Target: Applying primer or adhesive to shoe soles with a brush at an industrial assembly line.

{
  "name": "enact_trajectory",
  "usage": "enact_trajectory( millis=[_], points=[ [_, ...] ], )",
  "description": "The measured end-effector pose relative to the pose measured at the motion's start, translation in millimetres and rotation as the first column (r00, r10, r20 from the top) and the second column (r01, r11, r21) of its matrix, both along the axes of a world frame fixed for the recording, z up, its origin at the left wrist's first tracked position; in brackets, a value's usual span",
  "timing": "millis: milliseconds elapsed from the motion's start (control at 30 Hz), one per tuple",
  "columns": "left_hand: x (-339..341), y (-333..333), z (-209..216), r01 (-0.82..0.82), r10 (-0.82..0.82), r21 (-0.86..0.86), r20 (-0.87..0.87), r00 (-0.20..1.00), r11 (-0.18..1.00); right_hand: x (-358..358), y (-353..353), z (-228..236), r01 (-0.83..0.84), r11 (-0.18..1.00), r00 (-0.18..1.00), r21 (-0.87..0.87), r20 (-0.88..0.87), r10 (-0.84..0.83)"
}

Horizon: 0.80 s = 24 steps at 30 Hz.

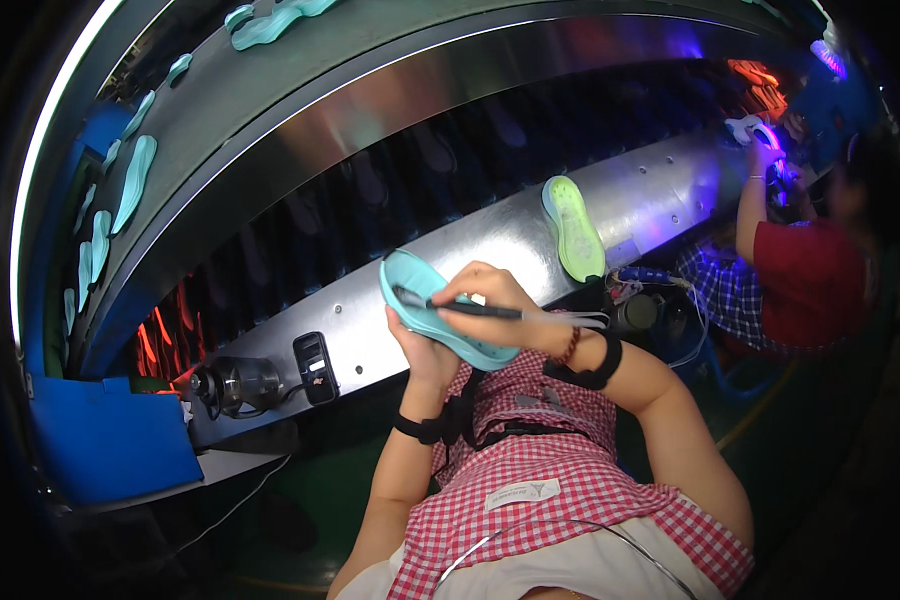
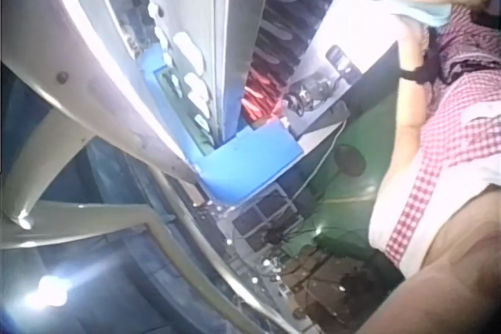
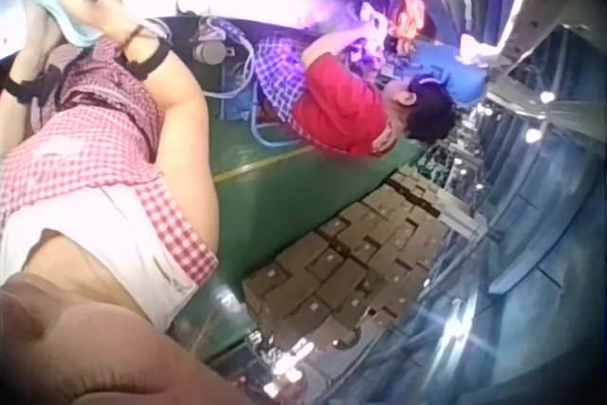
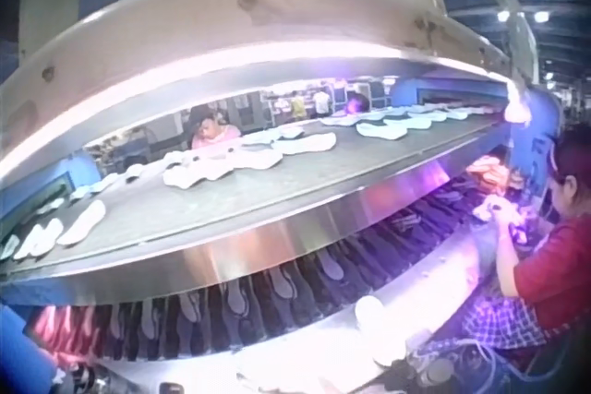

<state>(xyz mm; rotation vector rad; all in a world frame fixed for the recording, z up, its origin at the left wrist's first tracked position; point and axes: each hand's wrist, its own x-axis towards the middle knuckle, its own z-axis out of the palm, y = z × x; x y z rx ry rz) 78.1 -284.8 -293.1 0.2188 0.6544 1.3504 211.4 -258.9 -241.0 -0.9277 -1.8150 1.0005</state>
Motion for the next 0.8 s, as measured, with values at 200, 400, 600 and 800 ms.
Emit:
enact_trajectory(
  millis=[200,400,600,800],
  points=[
    [-32.3,-3.4,22.7,0.060,-0.061,0.054,0.023,0.998,0.997,40.8,-23.7,32.7,-0.378,0.859,0.909,-0.345,0.039,0.415],
    [-8.6,-14.3,35.3,0.197,-0.201,0.047,0.132,0.971,0.979,23.1,-8.1,42.5,-0.116,0.920,0.946,-0.374,-0.322,-0.012],
    [-17.9,-17.1,51.4,0.089,-0.107,0.181,0.093,0.990,0.979,26.0,-24.0,50.4,-0.411,0.858,0.862,-0.309,-0.436,0.256],
    [-26.2,-9.1,51.5,-0.084,0.066,0.176,0.104,0.992,0.981,22.3,-27.8,47.8,-0.387,0.911,0.915,-0.145,-0.181,0.360]
  ],
)
